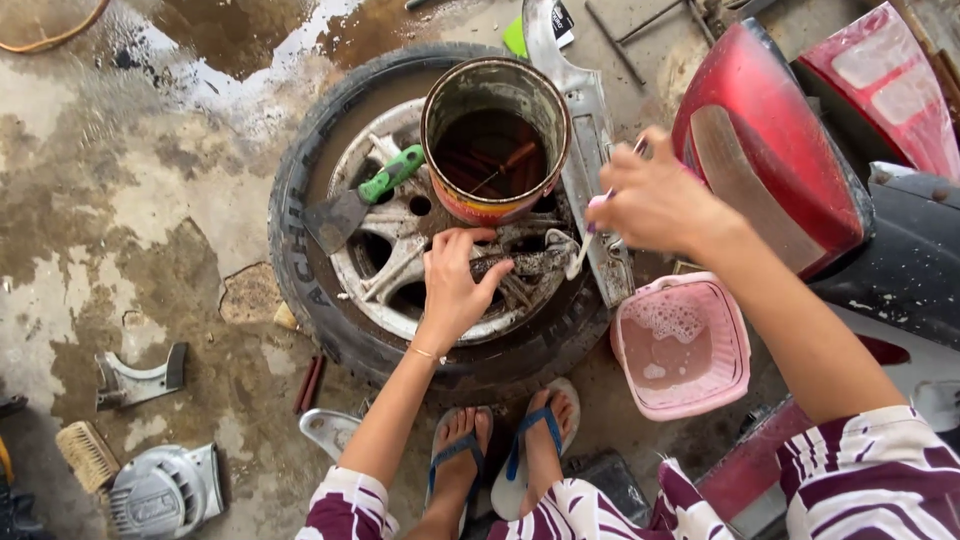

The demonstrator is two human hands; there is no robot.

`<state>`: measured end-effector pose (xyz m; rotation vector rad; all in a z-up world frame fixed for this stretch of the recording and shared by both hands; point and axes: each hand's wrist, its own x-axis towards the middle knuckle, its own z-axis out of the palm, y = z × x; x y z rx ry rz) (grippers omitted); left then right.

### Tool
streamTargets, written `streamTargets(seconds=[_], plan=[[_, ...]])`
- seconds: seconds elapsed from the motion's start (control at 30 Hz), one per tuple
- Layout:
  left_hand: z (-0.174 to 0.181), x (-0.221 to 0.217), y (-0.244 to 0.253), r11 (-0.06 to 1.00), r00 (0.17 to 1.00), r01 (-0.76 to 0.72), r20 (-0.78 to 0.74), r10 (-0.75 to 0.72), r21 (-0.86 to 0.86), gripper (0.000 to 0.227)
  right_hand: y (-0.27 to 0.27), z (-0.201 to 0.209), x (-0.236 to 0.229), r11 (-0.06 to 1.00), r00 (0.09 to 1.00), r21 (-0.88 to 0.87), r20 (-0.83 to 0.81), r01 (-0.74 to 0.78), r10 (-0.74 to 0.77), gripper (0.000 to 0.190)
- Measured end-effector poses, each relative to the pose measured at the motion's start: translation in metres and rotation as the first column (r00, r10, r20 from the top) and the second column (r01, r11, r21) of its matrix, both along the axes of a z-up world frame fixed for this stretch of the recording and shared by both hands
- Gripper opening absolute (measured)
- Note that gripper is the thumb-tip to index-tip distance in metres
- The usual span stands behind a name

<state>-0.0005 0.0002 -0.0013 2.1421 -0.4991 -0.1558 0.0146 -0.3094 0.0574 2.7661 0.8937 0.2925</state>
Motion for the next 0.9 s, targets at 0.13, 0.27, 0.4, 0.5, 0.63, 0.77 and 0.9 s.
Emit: streamTargets(seconds=[0.13,0.27,0.4,0.5,0.63,0.77,0.9], plan=[[0.003,0.005,-0.002,1.0,1.0,0.001,-0.013,-0.001,-0.006,0.038,-0.004,0.01,0.007,1.0,1.0,0.001,-0.007,-0.024,0.024,0.014],[0.008,0.003,-0.003,1.0,1.0,0.001,-0.011,-0.001,-0.01,0.037,-0.008,0.003,0.004,1.0,1.0,0.003,0.019,-0.002,0.002,0.014],[0.003,0.003,-0.003,1.0,0.999,0.001,-0.033,-0.001,0.022,0.039,-0.011,0.011,0.008,0.999,0.997,0.04,-0.074,0.031,-0.028,0.013],[0.007,-0.005,0.001,0.998,0.999,-0.003,0.044,0.0,0.07,0.041,-0.002,0.03,0.002,0.944,0.814,-0.205,-0.48,0.259,-0.327,0.03],[0.004,0.008,-0.003,1.0,1.0,-0.009,0.0,0.009,-0.023,0.038,-0.011,-0.008,0.002,0.999,1.0,0.025,0.006,0.019,-0.02,0.014],[-0.001,0.001,-0.001,1.0,1.0,-0.008,0.017,0.008,-0.004,0.041,-0.025,-0.021,-0.003,0.995,0.996,0.044,0.016,0.092,-0.093,0.014],[0.003,0.007,-0.003,1.0,1.0,-0.008,-0.007,0.008,-0.025,0.038,-0.015,-0.03,-0.021,0.992,0.995,0.08,-0.027,0.093,-0.091,0.016]])
